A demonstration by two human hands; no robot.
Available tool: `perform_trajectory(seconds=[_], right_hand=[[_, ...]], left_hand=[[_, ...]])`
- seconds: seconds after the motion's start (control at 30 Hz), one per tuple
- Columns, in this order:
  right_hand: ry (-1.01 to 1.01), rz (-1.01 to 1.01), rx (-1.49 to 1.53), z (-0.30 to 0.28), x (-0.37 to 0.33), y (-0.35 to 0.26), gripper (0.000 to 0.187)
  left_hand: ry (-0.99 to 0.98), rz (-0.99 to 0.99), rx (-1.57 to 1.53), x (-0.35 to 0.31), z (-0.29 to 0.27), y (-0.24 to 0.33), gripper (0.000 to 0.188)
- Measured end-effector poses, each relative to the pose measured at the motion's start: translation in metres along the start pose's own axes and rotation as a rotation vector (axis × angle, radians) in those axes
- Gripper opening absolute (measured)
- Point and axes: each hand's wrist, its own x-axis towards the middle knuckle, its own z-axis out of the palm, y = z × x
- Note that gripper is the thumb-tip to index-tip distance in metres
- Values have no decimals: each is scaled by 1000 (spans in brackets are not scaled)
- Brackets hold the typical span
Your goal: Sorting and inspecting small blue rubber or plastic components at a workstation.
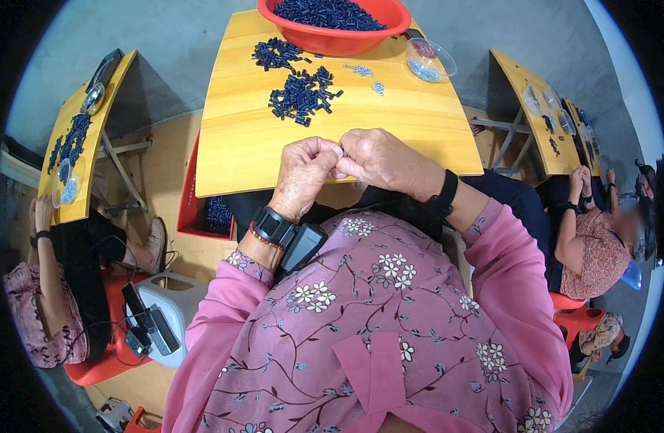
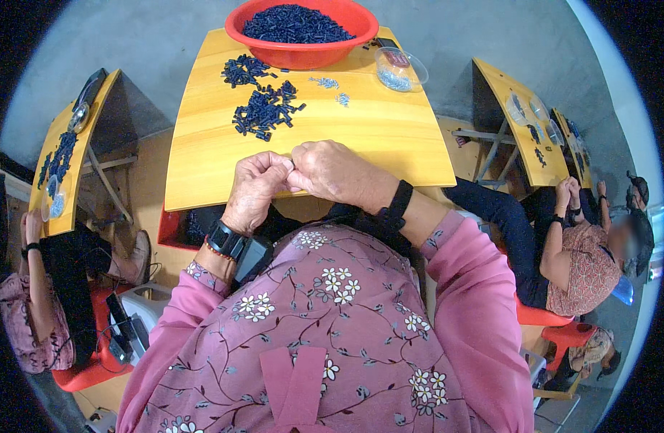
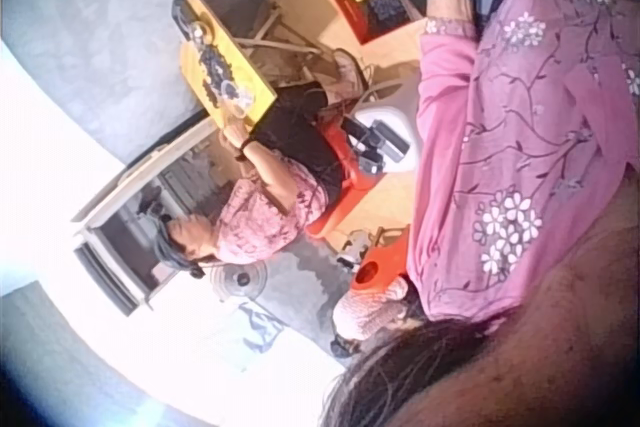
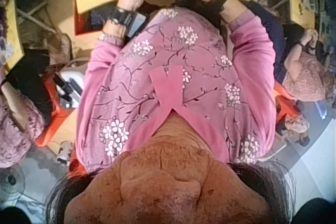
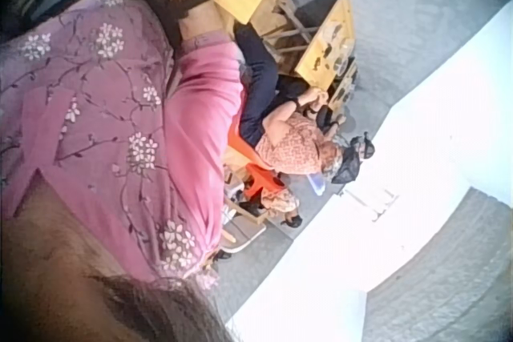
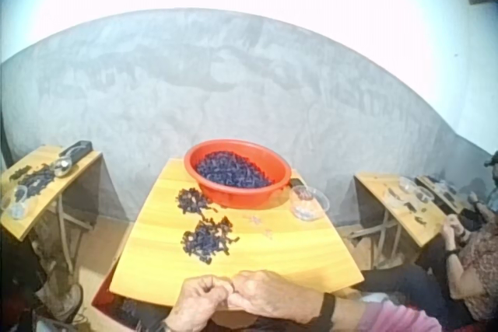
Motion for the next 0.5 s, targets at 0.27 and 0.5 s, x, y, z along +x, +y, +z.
perform_trajectory(seconds=[0.27,0.5], right_hand=[[5,51,-122,3,-9,-18,24],[132,15,49,13,-5,0,24]], left_hand=[[-18,-59,-8,-4,1,-1,13],[55,55,-30,-3,-2,5,12]])
